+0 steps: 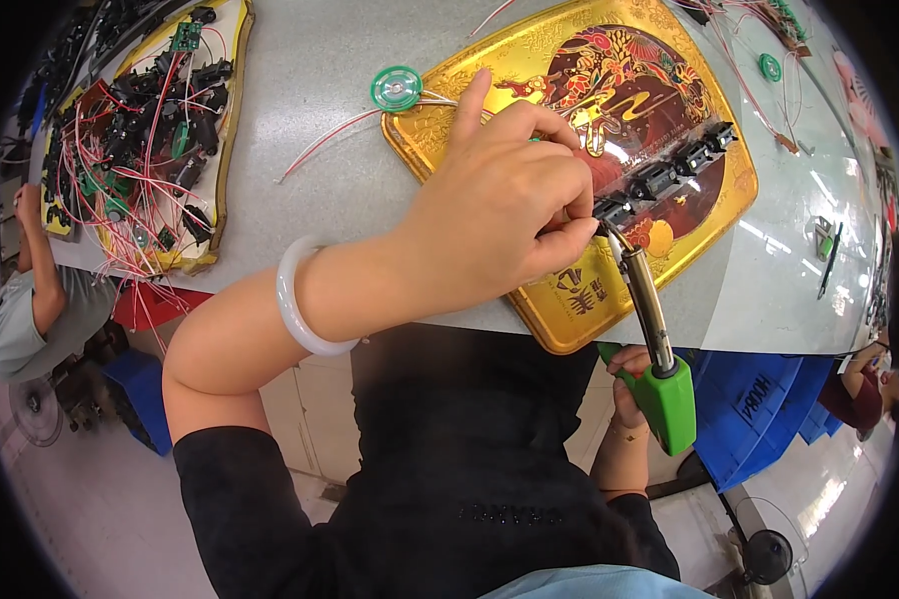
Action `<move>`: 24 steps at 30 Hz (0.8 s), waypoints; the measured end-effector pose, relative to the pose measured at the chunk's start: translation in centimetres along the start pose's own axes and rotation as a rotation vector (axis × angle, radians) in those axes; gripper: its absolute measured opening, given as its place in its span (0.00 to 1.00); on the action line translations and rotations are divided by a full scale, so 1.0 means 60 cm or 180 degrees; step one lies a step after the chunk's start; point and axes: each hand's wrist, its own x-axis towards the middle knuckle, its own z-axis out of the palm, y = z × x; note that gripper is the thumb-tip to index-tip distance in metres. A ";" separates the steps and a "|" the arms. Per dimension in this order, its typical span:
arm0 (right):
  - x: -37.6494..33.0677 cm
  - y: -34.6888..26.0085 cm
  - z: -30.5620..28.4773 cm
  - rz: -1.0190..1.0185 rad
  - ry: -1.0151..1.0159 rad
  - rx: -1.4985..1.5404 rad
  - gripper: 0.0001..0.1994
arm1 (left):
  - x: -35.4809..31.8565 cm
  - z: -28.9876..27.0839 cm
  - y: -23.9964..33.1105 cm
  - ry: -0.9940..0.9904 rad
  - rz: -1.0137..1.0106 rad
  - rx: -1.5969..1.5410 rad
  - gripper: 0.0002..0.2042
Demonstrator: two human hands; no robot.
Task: The person assembles wires to small electronic circuit boards by soldering them together with a soldering gun.
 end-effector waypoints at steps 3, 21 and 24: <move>-0.001 0.001 0.000 -0.0046 0.0016 0.0262 0.07 | 0.000 0.000 0.000 -0.0047 -0.0027 -0.0001 0.07; 0.000 -0.023 0.000 0.0177 -0.0172 0.0992 0.12 | 0.000 -0.008 0.003 -0.0262 -0.0125 0.0104 0.05; 0.000 -0.019 0.000 0.0130 -0.0238 0.1147 0.12 | 0.001 -0.009 0.005 -0.0291 -0.0140 0.0106 0.05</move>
